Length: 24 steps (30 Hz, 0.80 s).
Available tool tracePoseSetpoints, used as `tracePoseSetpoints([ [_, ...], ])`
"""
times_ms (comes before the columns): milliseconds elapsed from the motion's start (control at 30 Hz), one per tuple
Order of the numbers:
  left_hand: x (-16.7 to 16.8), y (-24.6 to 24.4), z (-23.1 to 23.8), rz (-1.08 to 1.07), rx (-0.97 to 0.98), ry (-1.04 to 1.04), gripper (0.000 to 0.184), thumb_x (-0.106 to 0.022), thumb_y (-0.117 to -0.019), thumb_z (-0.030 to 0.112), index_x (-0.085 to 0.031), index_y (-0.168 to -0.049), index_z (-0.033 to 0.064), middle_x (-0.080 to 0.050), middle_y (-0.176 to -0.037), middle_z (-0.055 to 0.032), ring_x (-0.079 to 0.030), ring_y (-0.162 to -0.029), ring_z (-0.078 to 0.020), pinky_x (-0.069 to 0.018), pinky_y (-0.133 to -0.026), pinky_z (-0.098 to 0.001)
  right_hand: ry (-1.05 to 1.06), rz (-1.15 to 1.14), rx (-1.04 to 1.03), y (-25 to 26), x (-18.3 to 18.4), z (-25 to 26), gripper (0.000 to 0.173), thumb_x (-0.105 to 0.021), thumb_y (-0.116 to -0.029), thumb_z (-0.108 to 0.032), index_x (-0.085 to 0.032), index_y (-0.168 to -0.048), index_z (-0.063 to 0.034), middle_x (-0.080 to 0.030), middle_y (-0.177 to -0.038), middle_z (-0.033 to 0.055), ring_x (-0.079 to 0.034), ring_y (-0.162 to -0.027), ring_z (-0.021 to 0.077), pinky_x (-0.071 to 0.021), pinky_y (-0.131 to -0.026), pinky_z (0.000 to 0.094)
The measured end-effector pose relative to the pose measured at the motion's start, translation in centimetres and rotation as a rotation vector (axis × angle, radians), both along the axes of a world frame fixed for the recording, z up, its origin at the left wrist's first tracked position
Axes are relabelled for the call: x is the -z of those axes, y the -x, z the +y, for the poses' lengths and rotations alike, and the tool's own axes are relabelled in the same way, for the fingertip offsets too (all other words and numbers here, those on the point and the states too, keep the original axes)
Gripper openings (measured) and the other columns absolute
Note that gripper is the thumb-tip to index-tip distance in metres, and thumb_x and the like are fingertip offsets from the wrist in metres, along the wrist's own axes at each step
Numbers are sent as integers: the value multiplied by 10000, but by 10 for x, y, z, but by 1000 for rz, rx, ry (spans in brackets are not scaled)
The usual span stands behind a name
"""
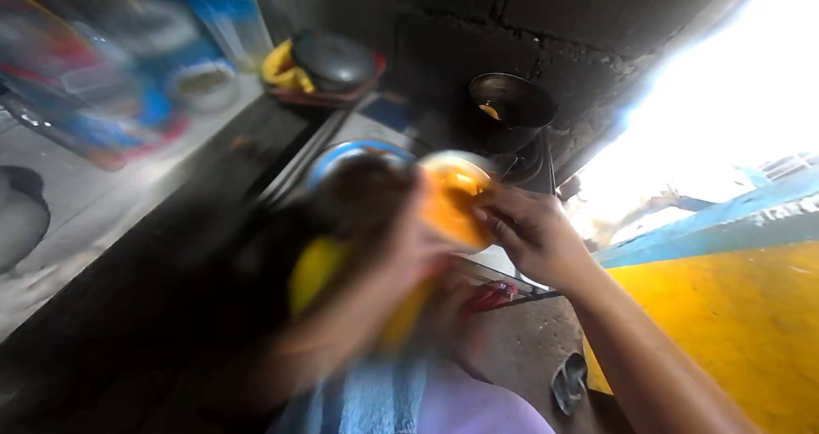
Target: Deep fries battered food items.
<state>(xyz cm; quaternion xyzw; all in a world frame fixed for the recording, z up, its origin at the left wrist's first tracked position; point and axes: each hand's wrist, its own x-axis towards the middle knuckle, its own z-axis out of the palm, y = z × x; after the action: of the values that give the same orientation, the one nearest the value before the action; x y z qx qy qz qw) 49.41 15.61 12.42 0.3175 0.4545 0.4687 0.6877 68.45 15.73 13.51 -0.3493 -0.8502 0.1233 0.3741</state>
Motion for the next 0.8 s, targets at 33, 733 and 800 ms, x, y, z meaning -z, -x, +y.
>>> tracePoseSetpoints([
  [33,1,0,0,1,-4,-6,557,-290,-1090,513,-492,-1423,116,-636,-1225,-159,-696,-1027,-271,-614,-778,-426,-43,-40,-5,2,0,-1,220,-540,-990,-109,-734,-963,-8,-703,-886,65,-657,-854,56,-534,-811,183],
  [733,3,1,15,78,-20,-8,547,-328,-1091,496,-472,-1452,112,-603,-1286,-204,-687,-1052,-327,-615,-772,-464,513,190,415,-11,23,0,165,-571,-1036,-143,-692,-1002,-36,-643,-829,-31,-586,-729,-33,-498,-701,164],
  [800,2,1,15,80,-22,6,555,-327,-1091,500,-456,-1471,116,-575,-1330,-210,-667,-1100,-337,-609,-806,-481,583,282,410,-13,21,1,138,-566,-1033,-117,-677,-981,-53,-631,-792,-59,-584,-706,-35,-499,-687,166],
])
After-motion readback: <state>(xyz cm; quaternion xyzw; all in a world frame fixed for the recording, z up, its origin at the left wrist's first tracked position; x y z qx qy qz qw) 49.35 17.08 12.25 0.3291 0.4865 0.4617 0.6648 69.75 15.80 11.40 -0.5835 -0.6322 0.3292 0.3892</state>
